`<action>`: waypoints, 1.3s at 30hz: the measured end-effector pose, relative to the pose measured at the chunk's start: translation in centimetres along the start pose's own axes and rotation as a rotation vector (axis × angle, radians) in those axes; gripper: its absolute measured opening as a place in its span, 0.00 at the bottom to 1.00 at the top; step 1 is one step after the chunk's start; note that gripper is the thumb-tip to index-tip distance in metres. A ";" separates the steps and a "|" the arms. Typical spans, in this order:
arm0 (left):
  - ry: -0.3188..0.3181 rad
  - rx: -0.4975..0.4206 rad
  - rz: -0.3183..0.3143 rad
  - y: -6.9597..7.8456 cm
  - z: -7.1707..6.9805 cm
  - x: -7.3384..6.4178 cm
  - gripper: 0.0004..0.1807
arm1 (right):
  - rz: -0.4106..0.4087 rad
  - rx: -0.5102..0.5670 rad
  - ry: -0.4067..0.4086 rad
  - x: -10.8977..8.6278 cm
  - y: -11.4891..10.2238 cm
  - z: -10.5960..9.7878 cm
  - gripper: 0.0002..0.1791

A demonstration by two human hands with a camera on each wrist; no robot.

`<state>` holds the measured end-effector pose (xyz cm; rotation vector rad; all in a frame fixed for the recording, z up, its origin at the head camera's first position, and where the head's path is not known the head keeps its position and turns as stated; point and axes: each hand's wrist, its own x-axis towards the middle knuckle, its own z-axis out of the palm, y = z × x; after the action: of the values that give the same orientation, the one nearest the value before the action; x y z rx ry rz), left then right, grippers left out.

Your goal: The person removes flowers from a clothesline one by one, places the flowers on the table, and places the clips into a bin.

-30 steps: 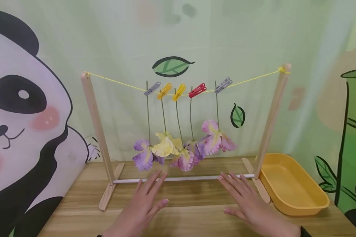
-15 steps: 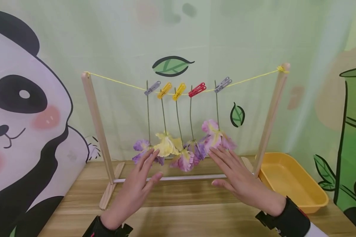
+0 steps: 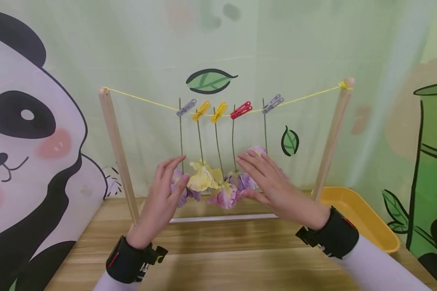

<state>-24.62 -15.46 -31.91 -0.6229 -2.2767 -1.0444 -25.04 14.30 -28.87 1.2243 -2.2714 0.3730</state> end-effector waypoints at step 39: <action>0.257 -0.022 -0.089 -1.2 0.1 8.2 0.27 | 0.184 0.033 -0.037 19.2 1.3 -3.3 0.30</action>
<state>-31.49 -14.66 -27.26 -0.3739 -2.0864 -1.1238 -33.69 3.33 -15.22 1.0486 -2.4261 0.4606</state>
